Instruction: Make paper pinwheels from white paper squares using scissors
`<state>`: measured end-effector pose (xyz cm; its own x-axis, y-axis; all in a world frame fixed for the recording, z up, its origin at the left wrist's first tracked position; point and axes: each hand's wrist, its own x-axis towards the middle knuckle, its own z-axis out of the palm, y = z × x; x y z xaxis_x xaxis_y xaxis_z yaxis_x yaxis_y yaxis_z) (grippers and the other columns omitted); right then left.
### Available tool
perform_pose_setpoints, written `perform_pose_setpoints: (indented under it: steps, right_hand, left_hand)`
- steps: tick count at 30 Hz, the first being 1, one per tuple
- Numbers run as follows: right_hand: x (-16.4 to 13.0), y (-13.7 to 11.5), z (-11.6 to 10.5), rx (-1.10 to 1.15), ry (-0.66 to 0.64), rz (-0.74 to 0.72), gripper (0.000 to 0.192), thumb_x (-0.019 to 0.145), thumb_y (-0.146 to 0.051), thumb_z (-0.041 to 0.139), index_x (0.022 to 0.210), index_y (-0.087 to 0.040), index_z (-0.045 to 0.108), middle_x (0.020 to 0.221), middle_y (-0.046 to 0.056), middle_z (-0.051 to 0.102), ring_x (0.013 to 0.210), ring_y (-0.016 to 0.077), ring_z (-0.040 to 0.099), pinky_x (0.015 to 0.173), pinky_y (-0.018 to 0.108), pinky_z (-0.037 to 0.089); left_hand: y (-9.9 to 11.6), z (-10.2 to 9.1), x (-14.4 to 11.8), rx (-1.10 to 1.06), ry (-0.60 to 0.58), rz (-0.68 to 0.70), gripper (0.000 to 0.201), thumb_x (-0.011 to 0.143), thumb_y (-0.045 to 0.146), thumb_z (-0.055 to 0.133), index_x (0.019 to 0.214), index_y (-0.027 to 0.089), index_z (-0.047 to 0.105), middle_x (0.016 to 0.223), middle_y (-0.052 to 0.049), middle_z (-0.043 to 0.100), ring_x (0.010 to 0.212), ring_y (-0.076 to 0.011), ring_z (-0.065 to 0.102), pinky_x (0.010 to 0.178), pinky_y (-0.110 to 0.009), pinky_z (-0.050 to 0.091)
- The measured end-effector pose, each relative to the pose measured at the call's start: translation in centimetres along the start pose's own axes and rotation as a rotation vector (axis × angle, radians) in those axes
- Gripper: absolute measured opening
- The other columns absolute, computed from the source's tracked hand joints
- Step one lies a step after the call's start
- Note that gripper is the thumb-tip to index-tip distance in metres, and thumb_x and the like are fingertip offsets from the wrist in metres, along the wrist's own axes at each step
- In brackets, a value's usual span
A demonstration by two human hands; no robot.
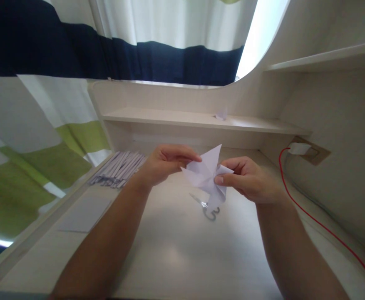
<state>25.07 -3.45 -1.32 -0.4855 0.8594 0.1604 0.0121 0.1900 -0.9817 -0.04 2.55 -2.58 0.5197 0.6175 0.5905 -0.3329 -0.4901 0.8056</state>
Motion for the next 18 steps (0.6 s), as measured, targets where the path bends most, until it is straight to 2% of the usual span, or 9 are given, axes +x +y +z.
perform_pose_setpoints:
  steps: [4,7,10,14,18]
  right_hand:
    - [-0.1,-0.4,-0.1,0.015,-0.079,0.047,0.015,0.079,-0.029,0.089,0.078,-0.016,0.081,0.069,0.002,0.075,0.059,0.0118,0.064,0.055,0.022,0.050]
    - [-0.2,-0.7,0.0,-0.003,-0.085,0.082,0.014,0.079,-0.028,0.089,0.079,-0.016,0.082,0.068,0.002,0.075,0.058,0.0117,0.065,0.054,0.021,0.050]
    - [-0.2,-0.8,0.0,-0.033,-0.056,0.112,0.016,0.077,-0.029,0.089,0.077,-0.015,0.082,0.068,0.003,0.075,0.058,0.0127,0.066,0.054,0.021,0.052]
    - [-0.1,-0.8,0.0,-0.076,-0.034,0.149,0.016,0.076,-0.030,0.090,0.079,-0.016,0.083,0.071,0.004,0.077,0.061,0.0144,0.069,0.056,0.023,0.054]
    - [-0.1,-0.7,0.0,-0.098,-0.040,0.164,0.018,0.075,-0.031,0.089,0.081,-0.015,0.083,0.074,0.005,0.078,0.065,0.0164,0.070,0.061,0.025,0.057]
  left_hand:
    - [1.7,0.0,-0.3,0.040,-0.138,-0.040,0.012,0.079,0.029,0.087,0.083,0.018,0.084,0.085,-0.007,0.073,0.073,-0.0143,0.066,0.062,-0.023,0.049]
    - [2.7,0.1,-0.4,0.084,-0.186,-0.083,0.013,0.079,0.027,0.087,0.080,0.015,0.082,0.076,-0.006,0.070,0.067,-0.0131,0.062,0.059,-0.023,0.046]
    - [3.3,0.2,-0.5,0.160,-0.211,-0.045,0.008,0.082,0.023,0.085,0.080,0.016,0.081,0.074,-0.004,0.068,0.067,-0.0122,0.059,0.062,-0.024,0.046]
    - [3.4,0.3,-0.6,0.242,-0.211,0.039,0.006,0.083,0.023,0.084,0.082,0.019,0.080,0.082,-0.004,0.066,0.075,-0.0137,0.061,0.071,-0.026,0.049]
    - [3.1,0.4,-0.5,0.274,-0.224,0.113,0.005,0.083,0.023,0.084,0.085,0.020,0.079,0.099,-0.007,0.069,0.093,-0.0185,0.066,0.086,-0.031,0.052]
